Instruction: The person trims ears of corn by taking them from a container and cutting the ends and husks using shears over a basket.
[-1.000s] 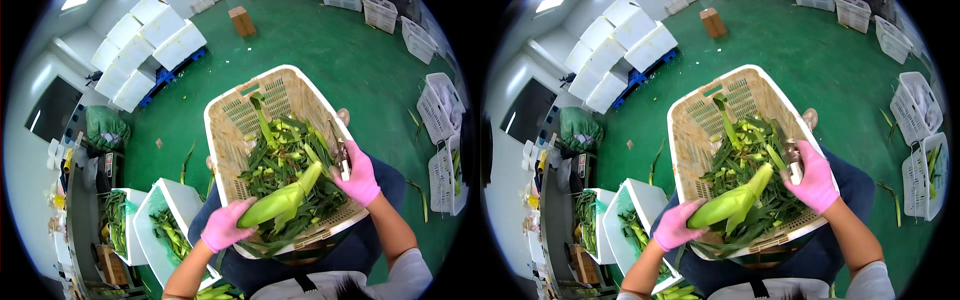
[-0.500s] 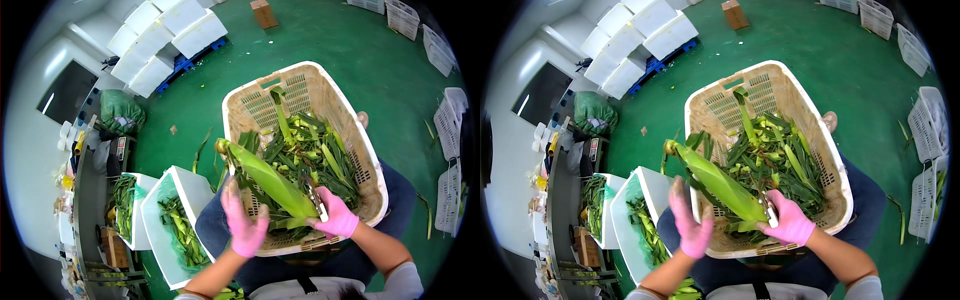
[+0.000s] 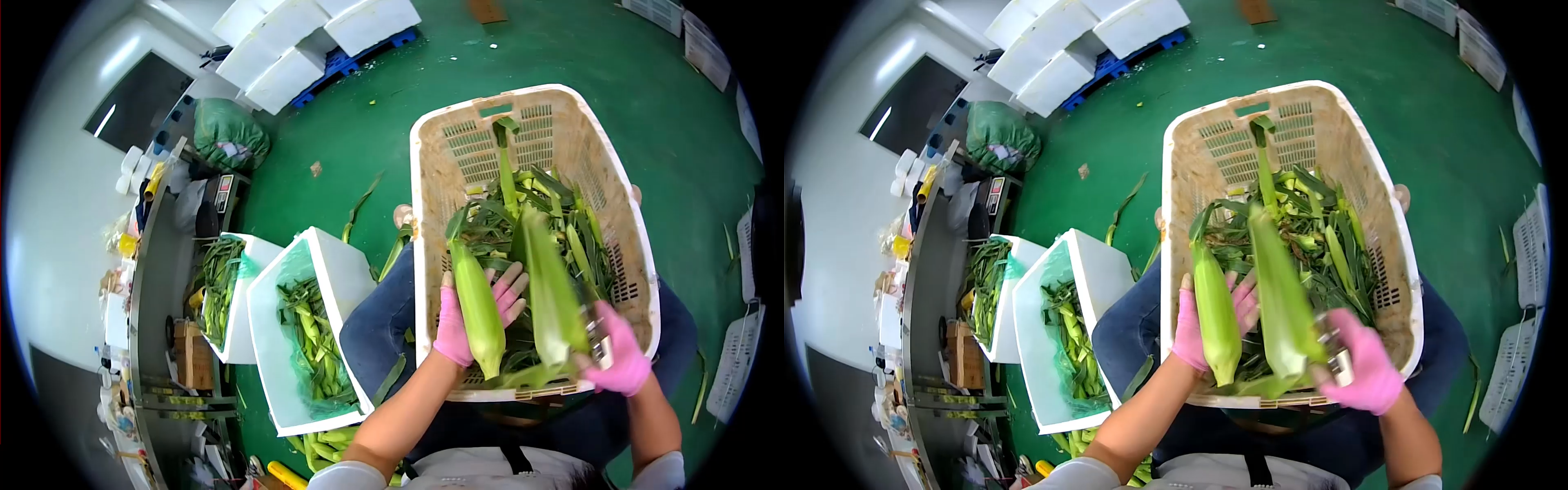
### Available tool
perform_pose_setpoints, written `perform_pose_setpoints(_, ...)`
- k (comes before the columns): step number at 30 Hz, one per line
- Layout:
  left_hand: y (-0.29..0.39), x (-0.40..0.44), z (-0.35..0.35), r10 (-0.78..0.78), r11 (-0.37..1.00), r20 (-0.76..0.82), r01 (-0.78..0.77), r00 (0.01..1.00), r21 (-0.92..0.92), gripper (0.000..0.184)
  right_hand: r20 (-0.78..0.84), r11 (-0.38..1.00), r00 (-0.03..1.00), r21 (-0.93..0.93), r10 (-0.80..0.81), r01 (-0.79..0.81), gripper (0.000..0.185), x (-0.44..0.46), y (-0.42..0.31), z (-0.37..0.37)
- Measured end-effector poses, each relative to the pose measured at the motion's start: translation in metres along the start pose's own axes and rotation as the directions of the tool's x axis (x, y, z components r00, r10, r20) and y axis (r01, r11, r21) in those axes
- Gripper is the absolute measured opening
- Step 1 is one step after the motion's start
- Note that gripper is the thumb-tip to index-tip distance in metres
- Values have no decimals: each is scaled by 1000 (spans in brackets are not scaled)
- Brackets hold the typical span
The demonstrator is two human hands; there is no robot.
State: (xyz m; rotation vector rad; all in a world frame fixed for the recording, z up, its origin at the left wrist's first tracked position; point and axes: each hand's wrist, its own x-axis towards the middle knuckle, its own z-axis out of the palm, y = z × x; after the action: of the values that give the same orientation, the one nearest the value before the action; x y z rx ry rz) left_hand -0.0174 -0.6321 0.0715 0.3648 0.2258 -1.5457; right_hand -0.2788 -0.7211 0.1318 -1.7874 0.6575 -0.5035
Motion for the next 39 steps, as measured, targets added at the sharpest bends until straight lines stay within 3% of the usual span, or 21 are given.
perform_pose_setpoints(1,0,-3,9,46,999,-115,-43,992,28,69,-106,997,994,-60,36,-43,52,3,1,-5)
perform_pose_setpoints(3,14,-12,-7,43,975,-157,-7,987,224,69,-262,951,961,-264,88,-159,56,11,6,-15)
perform_pose_setpoints(4,20,-17,-3,39,947,-175,20,984,322,69,-342,838,935,-533,-91,-114,58,19,14,-15)
perform_pose_setpoints(5,19,-24,3,38,859,-214,77,976,506,69,-335,706,936,-689,-109,-164,61,21,8,-23)
perform_pose_setpoints(6,18,-28,4,65,824,-173,45,983,564,64,-307,783,946,-611,-100,-115,62,21,3,-18)
perform_pose_setpoints(8,11,-45,11,124,571,-170,70,978,818,60,-256,904,964,-425,-71,-46,64,10,4,-7)
perform_pose_setpoints(9,7,-50,8,194,409,-131,41,972,912,61,-109,959,994,-276,27,-57,71,5,10,-1)
perform_pose_setpoints(11,1,-56,27,277,-32,22,-14,961,999,69,199,955,935,-6,293,-298,84,10,-15,7)
perform_pose_setpoints(12,-2,-58,24,298,-167,115,-67,948,984,74,221,952,927,-44,304,-302,85,12,-15,13)
perform_pose_setpoints(15,-10,-67,49,323,-517,221,-24,920,855,75,234,966,939,-110,253,-233,86,13,-4,25)
perform_pose_setpoints(18,-8,-72,66,237,-720,91,112,967,685,74,227,987,963,-91,149,-131,79,9,3,27)
perform_pose_setpoints(20,-10,-75,65,235,-757,106,113,966,644,72,242,990,961,-79,132,-116,73,12,4,23)
perform_pose_setpoints(23,-10,-76,66,202,-775,128,78,971,627,74,262,968,955,-241,141,-77,53,12,5,20)
perform_pose_setpoints(26,4,-72,55,108,-699,175,-50,979,714,78,379,843,829,190,411,-504,40,3,-3,15)
perform_pose_setpoints(28,19,-70,55,5,-587,252,-202,968,784,81,400,742,789,308,467,-595,34,-5,-18,13)
perform_pose_setpoints(29,25,-73,62,-69,-444,75,-98,995,891,93,445,715,800,392,404,-579,34,-10,-8,19)
perform_pose_setpoints(31,33,-69,50,-173,-287,185,-229,967,930,101,604,662,753,455,262,-596,35,-21,5,21)
perform_pose_setpoints(32,37,-66,43,-222,-198,240,-285,945,938,105,592,606,790,574,158,-551,37,-28,3,25)
perform_pose_setpoints(33,39,-64,40,-295,-70,189,-219,937,973,114,603,678,788,528,126,-512,39,-28,5,27)
perform_pose_setpoints(37,38,-52,39,-488,-87,121,-187,864,979,118,679,768,733,442,51,-463,45,-27,-1,27)
perform_pose_setpoints(39,33,-49,35,-487,-19,184,-221,854,975,119,661,798,751,455,-5,-395,42,-28,3,30)
